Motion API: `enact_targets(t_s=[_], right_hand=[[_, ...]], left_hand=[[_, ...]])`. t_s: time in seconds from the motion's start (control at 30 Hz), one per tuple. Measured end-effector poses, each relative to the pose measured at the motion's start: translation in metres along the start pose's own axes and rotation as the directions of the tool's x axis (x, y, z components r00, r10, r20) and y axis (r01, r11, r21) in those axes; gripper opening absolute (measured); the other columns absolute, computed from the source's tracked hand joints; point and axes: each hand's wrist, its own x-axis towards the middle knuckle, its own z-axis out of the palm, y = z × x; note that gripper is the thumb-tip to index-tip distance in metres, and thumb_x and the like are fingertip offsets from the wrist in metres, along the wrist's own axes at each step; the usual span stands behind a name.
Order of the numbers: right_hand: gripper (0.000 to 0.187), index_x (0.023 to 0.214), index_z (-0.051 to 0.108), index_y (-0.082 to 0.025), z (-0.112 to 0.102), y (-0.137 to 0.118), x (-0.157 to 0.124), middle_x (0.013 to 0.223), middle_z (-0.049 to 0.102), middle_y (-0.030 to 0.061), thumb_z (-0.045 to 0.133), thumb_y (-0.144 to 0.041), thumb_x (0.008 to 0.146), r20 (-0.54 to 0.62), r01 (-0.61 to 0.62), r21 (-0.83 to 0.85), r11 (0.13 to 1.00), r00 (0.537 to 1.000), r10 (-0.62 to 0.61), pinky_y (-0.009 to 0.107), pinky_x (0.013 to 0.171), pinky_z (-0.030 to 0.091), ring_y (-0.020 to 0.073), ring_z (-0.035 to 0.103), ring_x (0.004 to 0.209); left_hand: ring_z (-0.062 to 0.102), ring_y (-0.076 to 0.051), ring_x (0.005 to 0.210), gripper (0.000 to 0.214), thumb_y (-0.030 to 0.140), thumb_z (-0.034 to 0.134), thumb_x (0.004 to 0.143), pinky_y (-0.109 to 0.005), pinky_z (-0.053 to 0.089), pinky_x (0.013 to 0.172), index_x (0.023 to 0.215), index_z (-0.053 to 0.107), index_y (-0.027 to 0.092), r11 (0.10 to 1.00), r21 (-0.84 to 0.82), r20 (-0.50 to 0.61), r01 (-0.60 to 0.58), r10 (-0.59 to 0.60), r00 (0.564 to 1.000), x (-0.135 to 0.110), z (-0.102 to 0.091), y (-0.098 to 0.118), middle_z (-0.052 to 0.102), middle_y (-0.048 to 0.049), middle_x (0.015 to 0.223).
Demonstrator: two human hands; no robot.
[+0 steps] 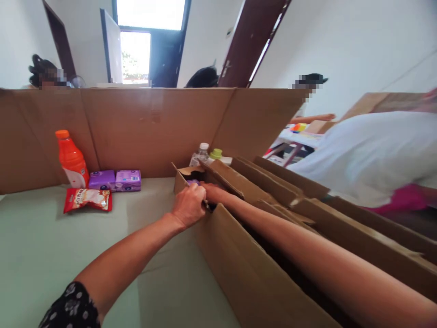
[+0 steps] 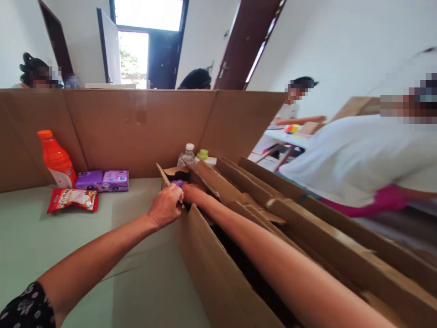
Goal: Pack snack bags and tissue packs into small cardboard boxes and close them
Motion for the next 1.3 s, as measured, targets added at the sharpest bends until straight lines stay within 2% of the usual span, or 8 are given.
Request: enact_targets(t_s=[0.13, 0.23, 0.4, 0.6, 0.73, 0.87, 1.1, 1.3], right_hand=[[0.039, 0.12, 0.06, -0.007, -0.038, -0.006, -0.011, 0.11, 0.069, 0.0198, 0.06, -0.036, 0.095, -0.031, -0.138, -0.136, 0.981, 0.99, 0.135, 0.047, 0.086, 0.054, 0.0323, 0.068, 0.103], [0.053, 0.129, 0.055, -0.007, -0.085, -0.001, -0.028, 0.11, 0.069, 0.0265, 0.06, -0.043, 0.09, -0.127, -0.148, -0.182, 0.972, 0.984, 0.126, 0.05, 0.084, 0.051, 0.0428, 0.067, 0.105], [0.079, 0.144, 0.043, -0.014, -0.127, -0.005, -0.058, 0.115, 0.07, 0.0216, 0.069, -0.048, 0.079, -0.471, 0.109, -0.039, 0.993, 0.874, -0.114, 0.05, 0.083, 0.052, 0.0409, 0.068, 0.101], [0.076, 0.148, 0.039, -0.012, -0.074, -0.104, -0.027, 0.138, 0.059, 0.0185, 0.068, -0.035, 0.082, -0.225, 0.495, 0.07, 0.866, 0.854, -0.47, 0.041, 0.1, 0.05, 0.0303, 0.063, 0.118], [0.061, 0.136, 0.054, -0.012, -0.018, -0.172, 0.021, 0.134, 0.061, 0.0173, 0.076, -0.025, 0.081, -0.073, 0.543, -0.001, 0.84, 0.838, -0.541, 0.041, 0.103, 0.048, 0.0282, 0.061, 0.12], [0.036, 0.126, 0.06, -0.017, 0.015, -0.195, 0.047, 0.127, 0.062, 0.0096, 0.064, -0.034, 0.095, -0.016, 0.492, -0.081, 0.867, 0.869, -0.494, 0.047, 0.093, 0.054, 0.0236, 0.063, 0.11], [0.05, 0.135, 0.057, -0.016, -0.028, -0.166, -0.007, 0.149, 0.048, 0.0155, 0.069, -0.027, 0.088, -0.074, 0.467, -0.162, 0.87, 0.873, -0.482, 0.045, 0.106, 0.043, 0.0299, 0.05, 0.131], [0.045, 0.127, 0.064, -0.015, -0.061, -0.049, -0.136, 0.145, 0.054, 0.0181, 0.064, -0.038, 0.088, -0.227, 0.356, -0.193, 0.914, 0.89, -0.394, 0.048, 0.104, 0.045, 0.0327, 0.056, 0.128]], left_hand=[[0.064, -0.023, 0.095, 0.018, 0.011, 0.053, 0.085, -0.036, 0.055, 0.082, 0.101, 0.061, 0.016, 1.0, -0.005, -0.01, -0.019, 0.019, 1.0, 0.0, 0.003, 0.0, 0.065, -0.0109, 0.107], [0.06, -0.028, 0.115, 0.045, 0.011, 0.053, 0.082, -0.04, 0.056, 0.088, 0.127, 0.053, 0.018, 0.999, -0.009, -0.04, -0.046, 0.046, 0.998, -0.016, 0.003, -0.006, 0.05, -0.0167, 0.142], [0.05, -0.028, 0.134, 0.07, 0.008, 0.06, 0.077, -0.043, 0.048, 0.106, 0.143, 0.042, 0.024, 1.0, 0.015, -0.058, 0.003, -0.002, 0.998, -0.093, 0.001, -0.053, 0.03, -0.0136, 0.161], [0.054, -0.031, 0.126, 0.039, 0.026, 0.065, 0.09, -0.057, 0.045, 0.105, 0.127, 0.058, 0.018, 0.922, 0.123, -0.16, 0.366, -0.345, 0.925, -0.189, -0.01, -0.143, 0.055, -0.0137, 0.138], [0.062, -0.024, 0.111, 0.032, 0.036, 0.062, 0.095, -0.048, 0.053, 0.095, 0.12, 0.062, 0.017, 0.893, 0.15, -0.182, 0.425, -0.398, 0.899, -0.208, -0.013, -0.168, 0.062, -0.0095, 0.125], [0.062, -0.024, 0.112, 0.025, 0.033, 0.063, 0.094, -0.048, 0.052, 0.097, 0.112, 0.064, 0.016, 0.895, 0.123, -0.215, 0.429, -0.398, 0.892, -0.207, -0.007, -0.174, 0.064, -0.0084, 0.121], [0.058, -0.032, 0.117, 0.022, 0.015, 0.057, 0.08, -0.051, 0.046, 0.104, 0.098, 0.07, 0.017, 0.91, 0.084, -0.293, 0.406, -0.367, 0.883, -0.201, -0.003, -0.186, 0.065, -0.0147, 0.12], [0.055, -0.035, 0.121, 0.024, 0.02, 0.048, 0.08, -0.054, 0.043, 0.107, 0.091, 0.069, 0.017, 0.915, 0.113, -0.345, 0.386, -0.328, 0.879, -0.201, -0.013, -0.181, 0.065, -0.0181, 0.119]])
